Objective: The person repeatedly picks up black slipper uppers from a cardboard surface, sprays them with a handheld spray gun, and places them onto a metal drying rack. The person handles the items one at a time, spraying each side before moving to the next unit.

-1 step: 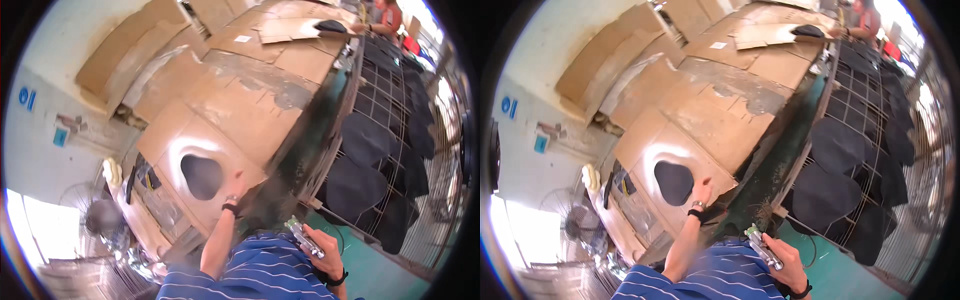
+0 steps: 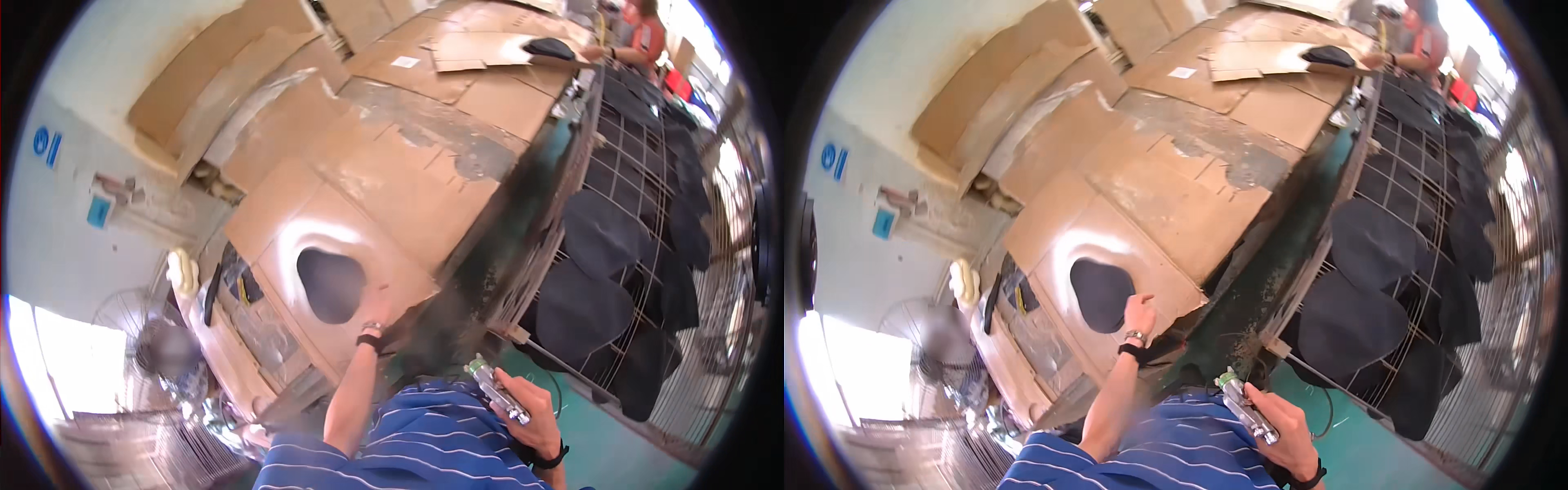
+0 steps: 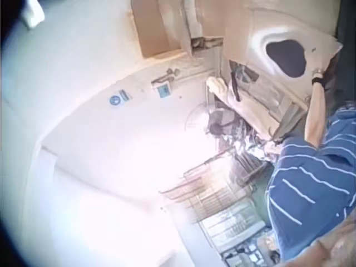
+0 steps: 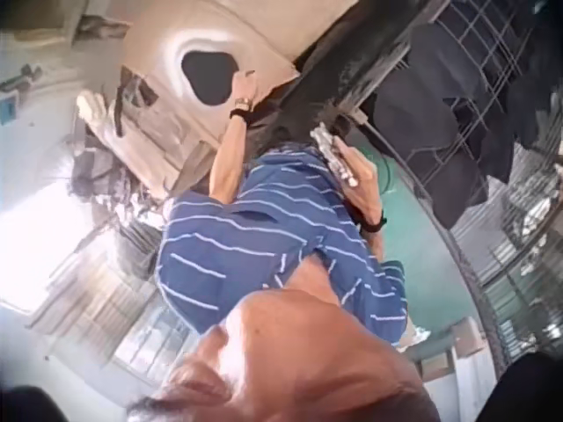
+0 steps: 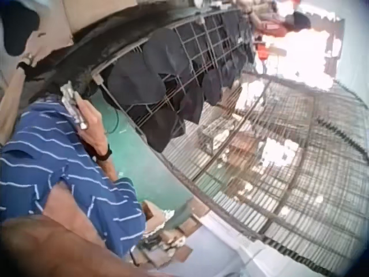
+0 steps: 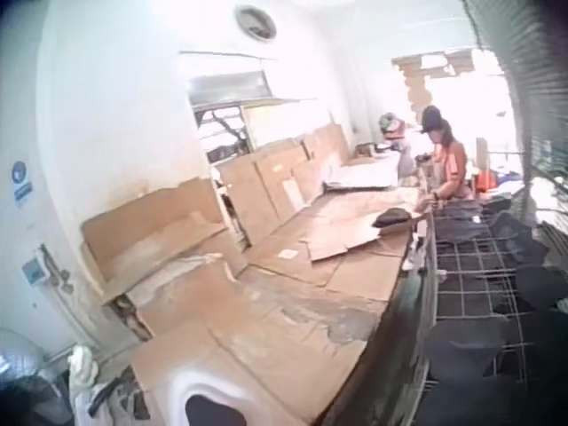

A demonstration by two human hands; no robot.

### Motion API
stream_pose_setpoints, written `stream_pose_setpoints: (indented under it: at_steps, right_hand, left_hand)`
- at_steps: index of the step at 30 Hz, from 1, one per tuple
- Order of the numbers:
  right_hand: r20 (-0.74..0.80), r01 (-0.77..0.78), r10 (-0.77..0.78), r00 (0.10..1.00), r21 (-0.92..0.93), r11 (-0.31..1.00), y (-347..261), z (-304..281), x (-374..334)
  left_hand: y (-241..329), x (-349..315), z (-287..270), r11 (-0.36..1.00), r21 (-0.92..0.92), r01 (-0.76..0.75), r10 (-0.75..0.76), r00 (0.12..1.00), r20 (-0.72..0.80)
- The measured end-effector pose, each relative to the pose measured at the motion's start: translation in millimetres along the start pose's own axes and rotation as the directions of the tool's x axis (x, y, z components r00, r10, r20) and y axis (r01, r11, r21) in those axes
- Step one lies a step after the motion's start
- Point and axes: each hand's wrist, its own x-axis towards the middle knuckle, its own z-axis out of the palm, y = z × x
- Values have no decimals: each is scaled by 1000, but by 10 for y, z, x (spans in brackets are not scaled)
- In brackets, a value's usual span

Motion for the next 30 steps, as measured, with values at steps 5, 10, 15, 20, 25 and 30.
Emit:
stream_pose_setpoints:
  at_steps: [5, 10, 15, 20, 25, 30]
  right_hand:
    - [200, 48, -37, 979, -47, 998, -272, 125, 189]
    - [284, 79, -70, 956, -22, 997, -638, 358, 499]
    - [273, 124, -87, 958, -121, 985, -928, 536, 706]
    - [483, 144, -82, 872, -93, 985, -989, 726, 766]
    - [390, 211, -172, 905, -59, 976, -1075, 1089, 950]
    - [292, 214, -163, 943, -152, 965, -1070, 1131, 1013]
  left_hand:
    - [-1205, -325, -198, 950, 258, 174, -140, 980, -145]
    - [-1430, -368, -215, 989, 91, 115, -103, 986, -130]
    - [-1646, -537, -224, 960, -270, 73, -194, 869, -456]
    - [-1690, -1230, -535, 869, -461, 179, -374, 849, -374]
    - [-2061, -1997, -482, 784, -470, 405, -552, 802, -229]
    - [-2272, -2390, -438, 729, -431, 532, -635, 761, -133]
